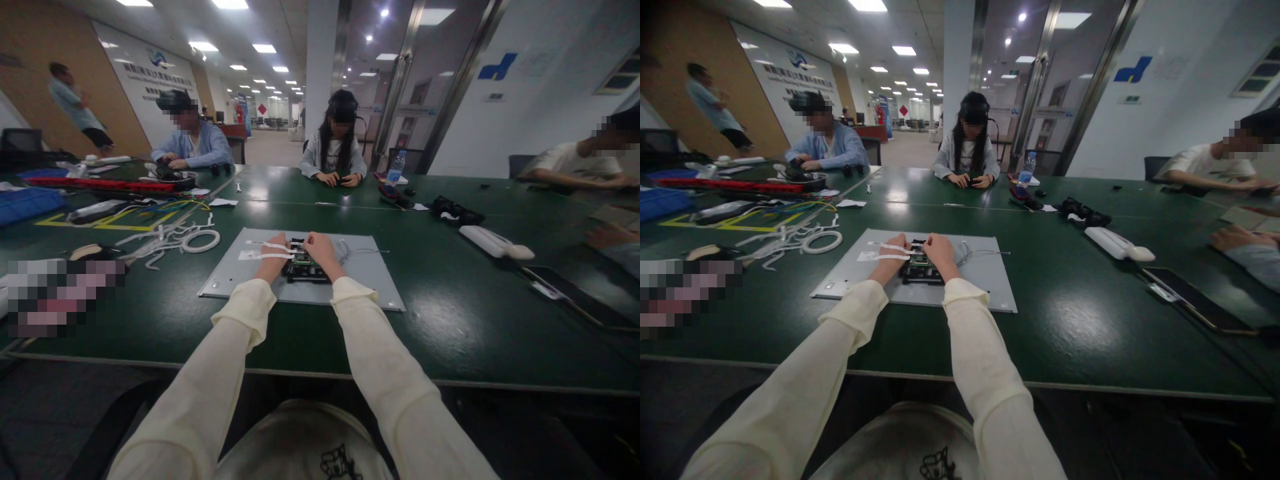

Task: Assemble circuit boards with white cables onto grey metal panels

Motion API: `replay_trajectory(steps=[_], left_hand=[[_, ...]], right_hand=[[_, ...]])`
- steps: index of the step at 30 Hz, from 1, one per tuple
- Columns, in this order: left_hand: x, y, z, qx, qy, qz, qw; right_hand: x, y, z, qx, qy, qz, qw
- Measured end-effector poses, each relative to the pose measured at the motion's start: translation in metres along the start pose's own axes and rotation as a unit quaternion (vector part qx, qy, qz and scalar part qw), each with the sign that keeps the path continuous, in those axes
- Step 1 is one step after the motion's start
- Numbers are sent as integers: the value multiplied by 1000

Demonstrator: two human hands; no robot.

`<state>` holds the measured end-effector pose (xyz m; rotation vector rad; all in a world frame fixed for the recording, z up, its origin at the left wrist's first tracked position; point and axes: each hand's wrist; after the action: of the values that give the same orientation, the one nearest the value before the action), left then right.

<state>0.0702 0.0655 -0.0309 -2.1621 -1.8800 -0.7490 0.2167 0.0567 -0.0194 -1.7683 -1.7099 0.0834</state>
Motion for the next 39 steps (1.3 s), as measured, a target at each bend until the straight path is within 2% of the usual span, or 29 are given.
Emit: replay_trajectory(steps=[4,10,16,24,27,29,32,36,39], left_hand=[[0,-2,-1,-12,24,-10,1000],[0,0,-6,-9,-12,-13,1000],[3,0,-6,-22,-25,-28,999],[1,-1,-6,-32,-24,-27,999],[3,-4,-6,-50,-4,-25,998],[5,-7,-7,-62,20,-6,998],[8,-10,-8,-74,34,61,995],[12,-13,-6,-106,-14,172,979],[15,-15,-1,-132,-35,212,968]], right_hand=[[1,-1,-1,2,-4,-4,1000],[3,0,1,1,-15,-2,1000],[6,1,4,2,-28,12,1000],[8,2,6,17,-33,33,999],[9,3,7,22,-29,39,999],[10,3,8,25,-25,42,998],[11,5,9,34,-14,47,998],[10,7,9,54,-7,47,997],[10,8,9,63,-3,47,997]])
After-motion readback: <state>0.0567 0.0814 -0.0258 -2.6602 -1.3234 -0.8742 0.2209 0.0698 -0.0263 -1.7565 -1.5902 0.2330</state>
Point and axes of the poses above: each hand's wrist, its own x-axis towards the middle knuckle, its own z-axis out of the palm, y = z × x, and after that the axes turned 10 degrees about y, right-handed
